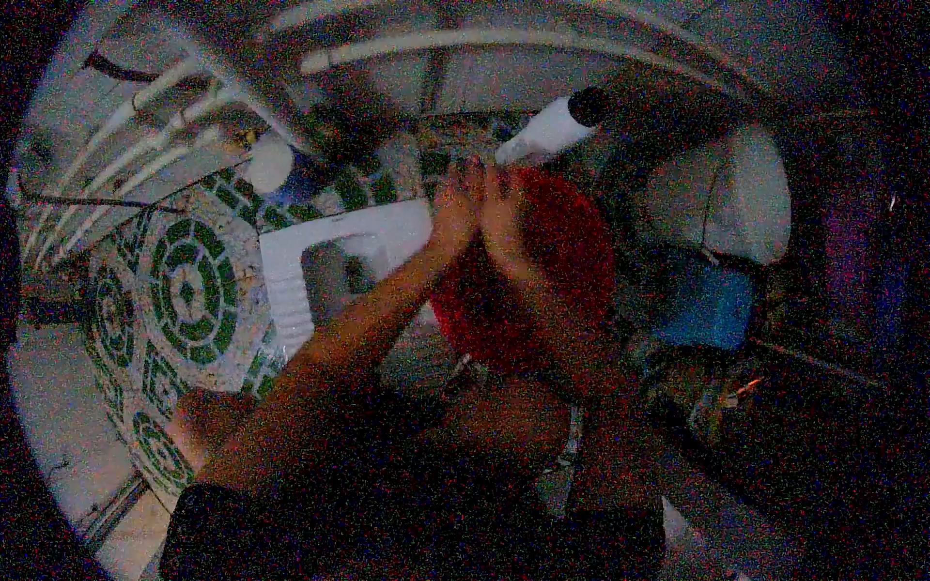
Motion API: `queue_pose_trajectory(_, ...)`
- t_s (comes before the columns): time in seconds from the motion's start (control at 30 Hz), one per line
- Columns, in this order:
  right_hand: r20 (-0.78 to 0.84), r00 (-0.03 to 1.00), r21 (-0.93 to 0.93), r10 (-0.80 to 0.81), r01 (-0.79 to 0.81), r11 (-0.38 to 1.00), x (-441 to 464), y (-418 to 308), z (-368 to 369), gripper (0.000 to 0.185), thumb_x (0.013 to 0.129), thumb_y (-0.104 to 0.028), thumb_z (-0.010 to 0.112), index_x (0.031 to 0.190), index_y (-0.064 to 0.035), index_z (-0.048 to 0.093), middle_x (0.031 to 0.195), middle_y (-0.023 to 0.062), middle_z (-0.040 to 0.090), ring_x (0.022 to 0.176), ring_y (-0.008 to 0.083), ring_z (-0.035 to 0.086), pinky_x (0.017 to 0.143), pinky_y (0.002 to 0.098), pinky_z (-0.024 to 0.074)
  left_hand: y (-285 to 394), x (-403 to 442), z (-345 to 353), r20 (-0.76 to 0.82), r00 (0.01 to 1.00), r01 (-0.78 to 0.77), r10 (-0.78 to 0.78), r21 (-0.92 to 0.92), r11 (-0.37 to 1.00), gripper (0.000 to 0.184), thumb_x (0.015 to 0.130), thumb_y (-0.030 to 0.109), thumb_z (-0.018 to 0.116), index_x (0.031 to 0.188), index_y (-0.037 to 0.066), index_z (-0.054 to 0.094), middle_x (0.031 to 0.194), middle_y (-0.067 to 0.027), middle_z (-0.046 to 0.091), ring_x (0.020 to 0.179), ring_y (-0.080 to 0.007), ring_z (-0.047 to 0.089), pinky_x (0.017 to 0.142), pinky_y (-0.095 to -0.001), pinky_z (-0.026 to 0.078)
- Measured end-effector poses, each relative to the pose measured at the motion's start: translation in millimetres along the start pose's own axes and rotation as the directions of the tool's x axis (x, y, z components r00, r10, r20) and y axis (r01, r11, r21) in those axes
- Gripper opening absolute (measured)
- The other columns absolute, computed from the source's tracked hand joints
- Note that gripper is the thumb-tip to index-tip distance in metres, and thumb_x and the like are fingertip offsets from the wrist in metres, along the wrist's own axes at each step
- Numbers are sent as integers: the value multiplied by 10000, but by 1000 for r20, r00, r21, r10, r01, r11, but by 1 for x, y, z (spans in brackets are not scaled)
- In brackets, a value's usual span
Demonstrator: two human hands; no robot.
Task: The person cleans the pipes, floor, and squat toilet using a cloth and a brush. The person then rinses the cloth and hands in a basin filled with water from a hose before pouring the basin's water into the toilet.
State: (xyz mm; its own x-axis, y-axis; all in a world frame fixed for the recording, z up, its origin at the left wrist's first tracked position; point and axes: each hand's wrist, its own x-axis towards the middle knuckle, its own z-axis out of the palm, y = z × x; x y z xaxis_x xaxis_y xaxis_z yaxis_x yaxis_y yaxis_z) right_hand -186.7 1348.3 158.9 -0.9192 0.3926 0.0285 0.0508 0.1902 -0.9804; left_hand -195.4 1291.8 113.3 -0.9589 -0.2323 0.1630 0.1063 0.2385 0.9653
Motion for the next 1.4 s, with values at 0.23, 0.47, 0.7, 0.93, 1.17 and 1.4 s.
queue_pose_trajectory(0.23, 149, 988, -91, -40, 54, 994, 50, -41, 48, 419, 1075, -382, 532, 965, 12, 626, 878, 16, 604, 828, 134, 521, 781, 317, 450, -11, 94, -28, -3, 983, -185, 186, 96, 978, 467, 1034, 365, 506, 1007, -56, 707, 934, -326, 687, 852, -486, 667, 775, -529, 519)
queue_pose_trajectory(0.47, 339, 929, -134, -146, 202, 970, 84, -64, 71, 405, 1065, -413, 550, 1041, -28, 670, 918, 33, 656, 820, 155, 591, 778, 305, 484, 9, 153, -72, 344, 794, 591, -501, -244, 769, 534, 1028, 453, 557, 1203, -42, 655, 1109, -196, 694, 989, -290, 664, 816, -490, 509)
queue_pose_trajectory(0.7, 451, 856, -408, -254, 451, 794, 99, -60, 45, 449, 998, -362, 670, 1294, -26, 642, 1207, 138, 713, 967, 218, 690, 902, 347, 528, 2, 116, -182, 463, 688, 714, -558, -570, 408, 466, 952, 394, 732, 1237, 34, 653, 1152, -115, 702, 1022, -284, 675, 912, -428, 554)
queue_pose_trajectory(0.93, 206, 926, -467, -316, 377, 800, 155, -122, 58, 437, 923, -324, 780, 1184, 11, 676, 1058, 149, 734, 955, 238, 703, 854, 353, 544, 3, 73, -246, 554, 651, 746, -518, -591, 306, 333, 952, 298, 742, 1166, 56, 662, 1037, -77, 714, 955, -239, 692, 849, -401, 575)
queue_pose_trajectory(1.17, -220, 626, -562, -748, 545, 622, 152, -140, 85, 419, 882, -369, 810, 1059, -8, 691, 959, 156, 729, 865, 289, 698, 789, 411, 550, 29, 40, -277, 478, 541, 772, -692, -608, 184, 378, 952, 327, 737, 1248, 110, 645, 1107, -42, 711, 990, -241, 682, 890, -401, 546)
queue_pose_trajectory(1.4, -166, 838, -365, -520, 437, 822, 151, -149, 100, 404, 869, -322, 824, 1068, -3, 678, 867, 95, 712, 710, 225, 670, 665, 377, 540, 5, 34, -289, 511, 600, 743, -616, -642, 189, 392, 954, 358, 726, 1248, 111, 651, 1139, -50, 711, 1026, -248, 683, 915, -401, 537)
